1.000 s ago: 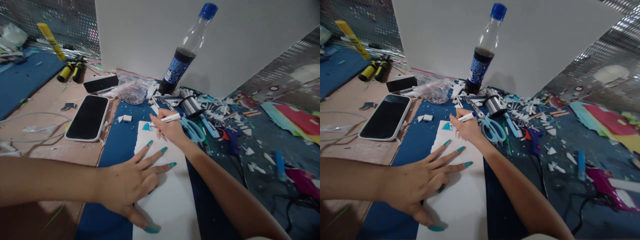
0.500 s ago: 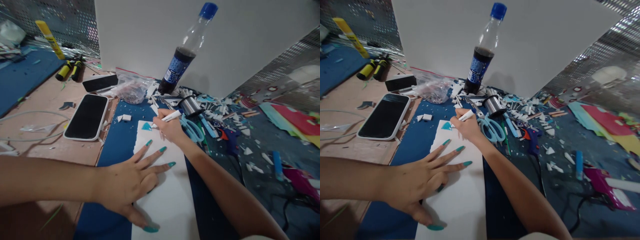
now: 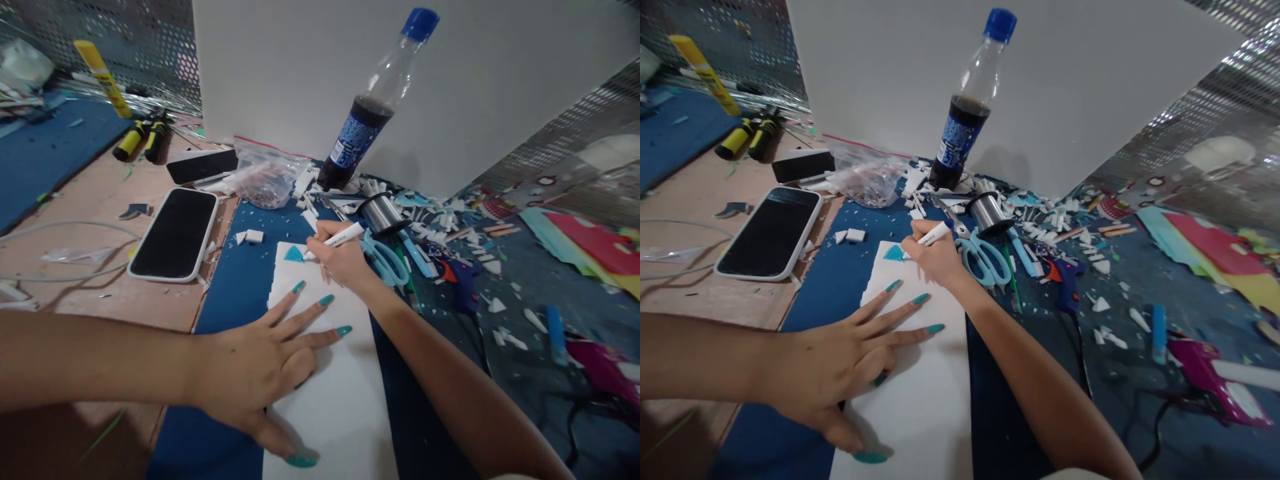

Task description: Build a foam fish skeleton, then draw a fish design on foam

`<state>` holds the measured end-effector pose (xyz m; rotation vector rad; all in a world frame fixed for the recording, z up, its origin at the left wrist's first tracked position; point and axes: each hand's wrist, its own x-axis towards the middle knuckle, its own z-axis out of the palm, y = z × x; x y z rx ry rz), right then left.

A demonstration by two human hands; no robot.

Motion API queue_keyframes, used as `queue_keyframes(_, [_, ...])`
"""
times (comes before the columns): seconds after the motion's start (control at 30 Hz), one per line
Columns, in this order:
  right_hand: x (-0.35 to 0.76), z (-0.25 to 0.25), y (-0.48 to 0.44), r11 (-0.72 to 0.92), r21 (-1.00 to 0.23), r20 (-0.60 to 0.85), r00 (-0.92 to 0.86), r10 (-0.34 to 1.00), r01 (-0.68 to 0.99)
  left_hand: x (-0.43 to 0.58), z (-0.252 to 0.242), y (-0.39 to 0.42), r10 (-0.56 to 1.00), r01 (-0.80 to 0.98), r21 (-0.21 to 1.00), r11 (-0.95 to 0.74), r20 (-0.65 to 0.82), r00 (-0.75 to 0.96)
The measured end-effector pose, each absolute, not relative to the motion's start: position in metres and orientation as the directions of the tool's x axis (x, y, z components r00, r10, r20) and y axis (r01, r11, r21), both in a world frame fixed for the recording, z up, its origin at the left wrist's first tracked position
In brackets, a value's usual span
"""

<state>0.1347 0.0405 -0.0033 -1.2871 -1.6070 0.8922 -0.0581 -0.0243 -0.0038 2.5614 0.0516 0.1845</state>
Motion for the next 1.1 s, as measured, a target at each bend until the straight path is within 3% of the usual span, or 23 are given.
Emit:
queue_keyframes(0.67, [0.133,0.0014,0.0377,0.186,-0.926,0.142,-0.153,0.978,0.33,-0.0581,-0.004,-0.0244,0.088,0.002,0.563,-0.827,0.127,0.988])
queue_keyframes(1.1, [0.1319,0.0012,0.0395,0.2,-0.929,0.186,-0.073,0.98,0.311,-0.0581,-0.0024,-0.0233,0.07,0.005,0.554,-0.833,0.096,0.993])
